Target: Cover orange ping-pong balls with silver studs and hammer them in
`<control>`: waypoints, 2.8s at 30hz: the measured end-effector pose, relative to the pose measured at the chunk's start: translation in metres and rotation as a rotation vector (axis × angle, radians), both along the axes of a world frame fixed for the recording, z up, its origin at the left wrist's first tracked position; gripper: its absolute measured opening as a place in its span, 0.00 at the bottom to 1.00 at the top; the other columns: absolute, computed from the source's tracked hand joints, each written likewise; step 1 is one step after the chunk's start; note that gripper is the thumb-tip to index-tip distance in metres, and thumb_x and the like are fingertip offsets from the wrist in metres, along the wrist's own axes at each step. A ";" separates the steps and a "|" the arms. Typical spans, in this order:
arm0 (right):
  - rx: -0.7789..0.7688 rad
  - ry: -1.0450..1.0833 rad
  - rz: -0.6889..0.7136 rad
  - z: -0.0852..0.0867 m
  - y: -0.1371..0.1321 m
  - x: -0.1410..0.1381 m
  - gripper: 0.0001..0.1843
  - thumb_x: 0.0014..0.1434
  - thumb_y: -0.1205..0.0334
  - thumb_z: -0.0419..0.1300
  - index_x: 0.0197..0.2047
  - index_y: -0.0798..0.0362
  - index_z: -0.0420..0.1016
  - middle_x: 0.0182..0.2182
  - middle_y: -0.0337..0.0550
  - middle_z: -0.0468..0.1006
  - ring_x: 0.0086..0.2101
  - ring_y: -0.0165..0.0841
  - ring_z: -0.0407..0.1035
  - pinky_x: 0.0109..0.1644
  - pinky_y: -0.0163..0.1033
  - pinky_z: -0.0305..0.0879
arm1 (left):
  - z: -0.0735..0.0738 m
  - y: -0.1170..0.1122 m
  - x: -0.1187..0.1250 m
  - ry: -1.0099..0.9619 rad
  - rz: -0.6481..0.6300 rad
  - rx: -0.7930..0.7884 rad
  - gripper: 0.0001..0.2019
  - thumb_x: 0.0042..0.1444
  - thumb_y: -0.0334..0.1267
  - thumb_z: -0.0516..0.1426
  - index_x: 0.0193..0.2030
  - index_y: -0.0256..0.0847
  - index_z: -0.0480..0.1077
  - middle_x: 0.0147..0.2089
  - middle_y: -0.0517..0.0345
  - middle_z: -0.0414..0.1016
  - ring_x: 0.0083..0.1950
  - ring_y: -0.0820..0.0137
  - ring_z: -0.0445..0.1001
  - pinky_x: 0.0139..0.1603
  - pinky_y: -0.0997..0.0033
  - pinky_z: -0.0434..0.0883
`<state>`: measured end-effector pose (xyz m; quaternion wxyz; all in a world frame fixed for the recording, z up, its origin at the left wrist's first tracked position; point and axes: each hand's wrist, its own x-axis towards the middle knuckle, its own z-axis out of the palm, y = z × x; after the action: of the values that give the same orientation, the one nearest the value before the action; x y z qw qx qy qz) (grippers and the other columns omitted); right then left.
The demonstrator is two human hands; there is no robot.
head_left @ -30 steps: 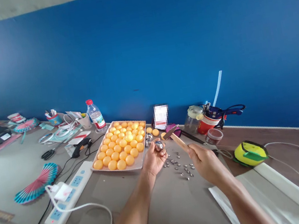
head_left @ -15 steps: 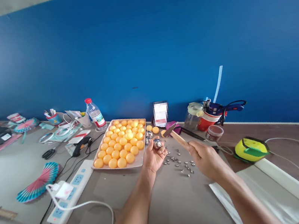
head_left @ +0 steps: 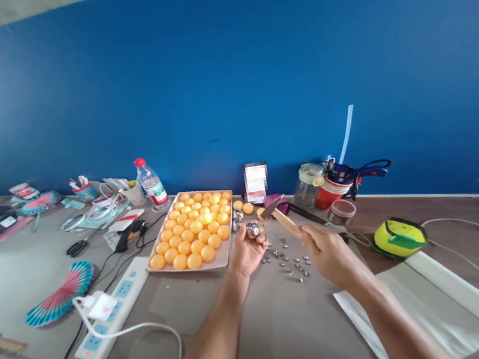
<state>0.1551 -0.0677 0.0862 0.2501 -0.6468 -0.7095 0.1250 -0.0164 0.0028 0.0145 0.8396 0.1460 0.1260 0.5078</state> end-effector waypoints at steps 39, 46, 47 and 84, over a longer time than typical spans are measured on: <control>-0.050 -0.079 0.057 -0.010 -0.001 -0.019 0.13 0.61 0.60 0.41 0.29 0.51 0.61 0.23 0.38 0.68 0.21 0.28 0.59 0.25 0.32 0.45 | 0.002 0.004 -0.002 -0.007 0.047 -0.070 0.21 0.56 0.53 0.47 0.22 0.38 0.56 0.20 0.63 0.56 0.18 0.80 0.47 0.22 0.77 0.57; -0.011 -0.041 0.018 -0.007 -0.001 -0.016 0.12 0.61 0.60 0.42 0.29 0.51 0.61 0.22 0.38 0.68 0.21 0.28 0.59 0.25 0.32 0.46 | -0.001 0.004 0.003 0.055 0.046 -0.067 0.22 0.56 0.54 0.47 0.21 0.38 0.53 0.21 0.63 0.57 0.17 0.81 0.44 0.22 0.77 0.56; -0.034 -0.058 0.036 -0.008 -0.001 -0.017 0.12 0.60 0.61 0.42 0.29 0.51 0.61 0.23 0.38 0.69 0.21 0.28 0.59 0.25 0.32 0.45 | -0.001 0.004 0.003 0.055 0.052 -0.082 0.22 0.56 0.53 0.48 0.21 0.39 0.53 0.20 0.63 0.57 0.18 0.81 0.45 0.22 0.77 0.56; 0.051 0.097 0.017 0.008 -0.008 -0.004 0.14 0.61 0.56 0.42 0.26 0.50 0.56 0.17 0.34 0.62 0.19 0.28 0.57 0.23 0.31 0.49 | 0.000 -0.003 0.000 0.011 0.050 -0.003 0.17 0.53 0.47 0.55 0.22 0.36 0.59 0.28 0.60 0.63 0.21 0.81 0.53 0.27 0.76 0.60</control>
<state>0.1509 -0.0755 0.0946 0.2998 -0.6273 -0.7049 0.1402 -0.0164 -0.0001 0.0148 0.8262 0.1445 0.1349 0.5276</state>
